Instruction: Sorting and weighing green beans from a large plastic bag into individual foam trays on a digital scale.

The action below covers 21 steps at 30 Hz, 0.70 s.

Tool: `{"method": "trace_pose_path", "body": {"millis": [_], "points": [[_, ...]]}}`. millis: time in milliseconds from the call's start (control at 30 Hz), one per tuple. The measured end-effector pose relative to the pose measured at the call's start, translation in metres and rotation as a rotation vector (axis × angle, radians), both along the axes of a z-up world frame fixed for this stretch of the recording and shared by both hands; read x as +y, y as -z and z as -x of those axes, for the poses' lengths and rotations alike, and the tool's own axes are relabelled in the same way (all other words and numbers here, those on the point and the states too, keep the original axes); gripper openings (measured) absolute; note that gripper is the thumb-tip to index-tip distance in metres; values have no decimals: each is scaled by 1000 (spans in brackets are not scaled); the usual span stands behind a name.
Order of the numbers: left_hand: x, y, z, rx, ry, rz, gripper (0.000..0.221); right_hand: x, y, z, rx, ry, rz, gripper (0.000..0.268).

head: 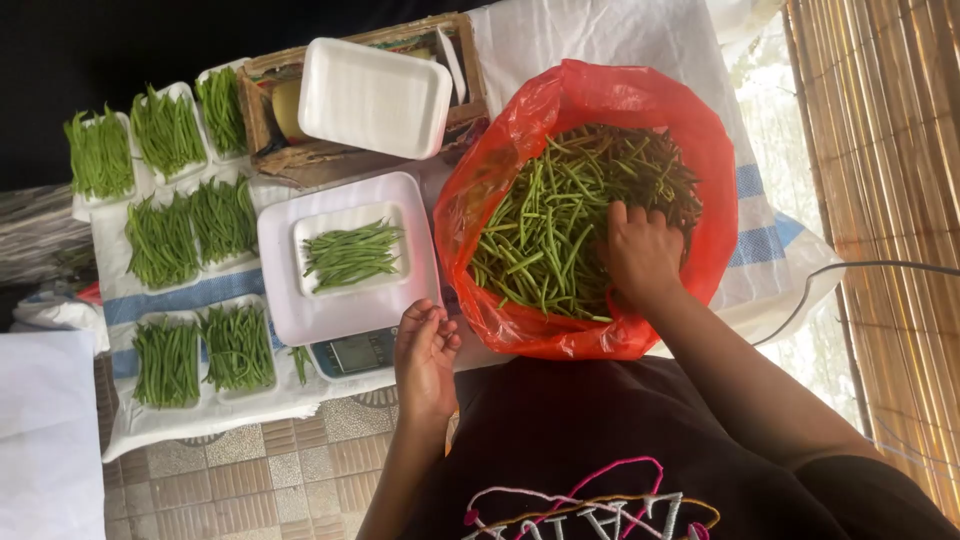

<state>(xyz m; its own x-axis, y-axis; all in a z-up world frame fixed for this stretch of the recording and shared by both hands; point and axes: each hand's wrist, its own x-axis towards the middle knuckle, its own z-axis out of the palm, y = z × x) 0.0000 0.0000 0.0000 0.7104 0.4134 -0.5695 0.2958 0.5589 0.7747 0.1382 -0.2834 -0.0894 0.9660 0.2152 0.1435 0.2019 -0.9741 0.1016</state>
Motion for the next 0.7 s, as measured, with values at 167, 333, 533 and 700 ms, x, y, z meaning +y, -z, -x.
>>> {"method": "trace_pose_path", "body": {"millis": [167,333,533,700], "points": [[-10,-11,-1,-1,-21,3,20,-17,14,-10,-89,-30,3,31],[-12,-13,-2,-25,-19,2,21,-29,-34,-3,61,-111,-190,20],[-22,-16,-4,-96,23,-22,22,-52,-79,-9,427,58,-849,33],[-48,-25,-20,-216,236,-115,22,-15,-112,9,678,130,-1528,30]]}}
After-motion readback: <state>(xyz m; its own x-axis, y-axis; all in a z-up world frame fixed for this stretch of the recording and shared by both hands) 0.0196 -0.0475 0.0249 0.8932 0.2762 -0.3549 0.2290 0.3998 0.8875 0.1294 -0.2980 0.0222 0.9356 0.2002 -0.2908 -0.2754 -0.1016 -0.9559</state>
